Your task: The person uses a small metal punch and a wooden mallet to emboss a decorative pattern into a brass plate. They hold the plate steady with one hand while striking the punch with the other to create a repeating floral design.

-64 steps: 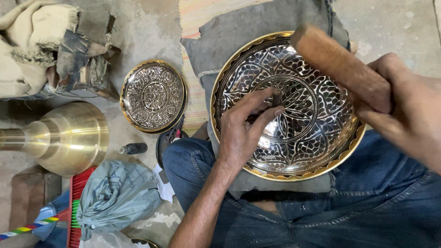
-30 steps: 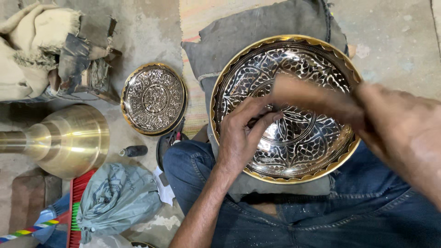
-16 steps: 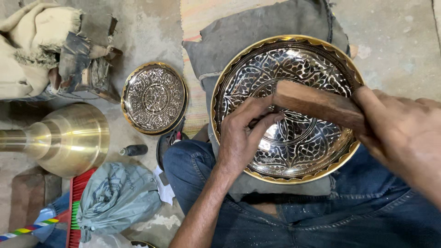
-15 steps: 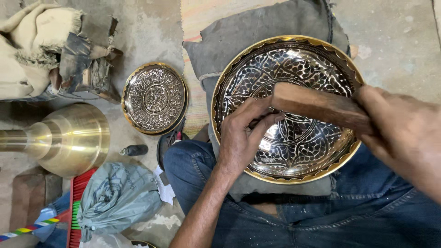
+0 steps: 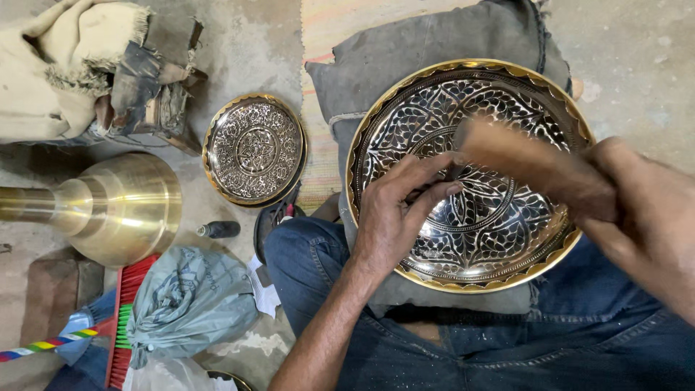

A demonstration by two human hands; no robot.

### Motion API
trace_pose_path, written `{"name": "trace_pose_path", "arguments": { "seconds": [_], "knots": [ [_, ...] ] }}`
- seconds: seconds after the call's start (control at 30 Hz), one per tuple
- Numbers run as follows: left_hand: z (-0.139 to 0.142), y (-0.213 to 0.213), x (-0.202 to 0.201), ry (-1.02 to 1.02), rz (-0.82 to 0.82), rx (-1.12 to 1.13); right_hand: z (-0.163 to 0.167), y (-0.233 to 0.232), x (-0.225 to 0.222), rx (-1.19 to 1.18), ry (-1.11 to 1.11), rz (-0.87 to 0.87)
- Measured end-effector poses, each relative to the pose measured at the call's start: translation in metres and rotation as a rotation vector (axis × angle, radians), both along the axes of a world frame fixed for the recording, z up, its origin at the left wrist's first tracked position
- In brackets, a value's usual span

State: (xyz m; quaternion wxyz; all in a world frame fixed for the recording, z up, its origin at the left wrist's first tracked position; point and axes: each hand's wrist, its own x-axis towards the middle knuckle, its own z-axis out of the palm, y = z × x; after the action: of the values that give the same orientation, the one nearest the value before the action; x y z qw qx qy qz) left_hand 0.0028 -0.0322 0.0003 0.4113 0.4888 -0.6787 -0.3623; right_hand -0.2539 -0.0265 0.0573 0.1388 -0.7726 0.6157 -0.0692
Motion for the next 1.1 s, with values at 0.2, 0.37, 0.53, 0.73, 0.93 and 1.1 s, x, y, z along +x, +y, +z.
{"name": "trace_pose_path", "arguments": {
  "seconds": [0.2,0.37,0.53,0.73,0.93,1.1],
  "knots": [
    [0.002,-0.001,0.0,-0.015,-0.003,0.009,-0.004,0.004,-0.002,-0.015,0.044,-0.016],
    [0.004,0.0,0.001,0.01,-0.011,0.035,-0.005,0.011,-0.003,-0.177,0.23,0.136],
    [0.001,0.011,0.006,0.181,0.176,0.065,-0.025,0.035,0.001,-0.132,-0.299,-0.348],
    [-0.001,0.034,-0.012,0.221,0.359,0.086,-0.056,0.018,-0.002,-0.091,-0.67,-0.341],
    [0.004,0.03,-0.019,0.204,0.287,0.196,-0.025,-0.009,0.008,-0.19,-0.112,-0.304],
    [0.003,0.006,-0.011,0.104,0.197,0.112,0.006,0.002,0.023,-0.39,-0.045,-0.139]
  ]
}}
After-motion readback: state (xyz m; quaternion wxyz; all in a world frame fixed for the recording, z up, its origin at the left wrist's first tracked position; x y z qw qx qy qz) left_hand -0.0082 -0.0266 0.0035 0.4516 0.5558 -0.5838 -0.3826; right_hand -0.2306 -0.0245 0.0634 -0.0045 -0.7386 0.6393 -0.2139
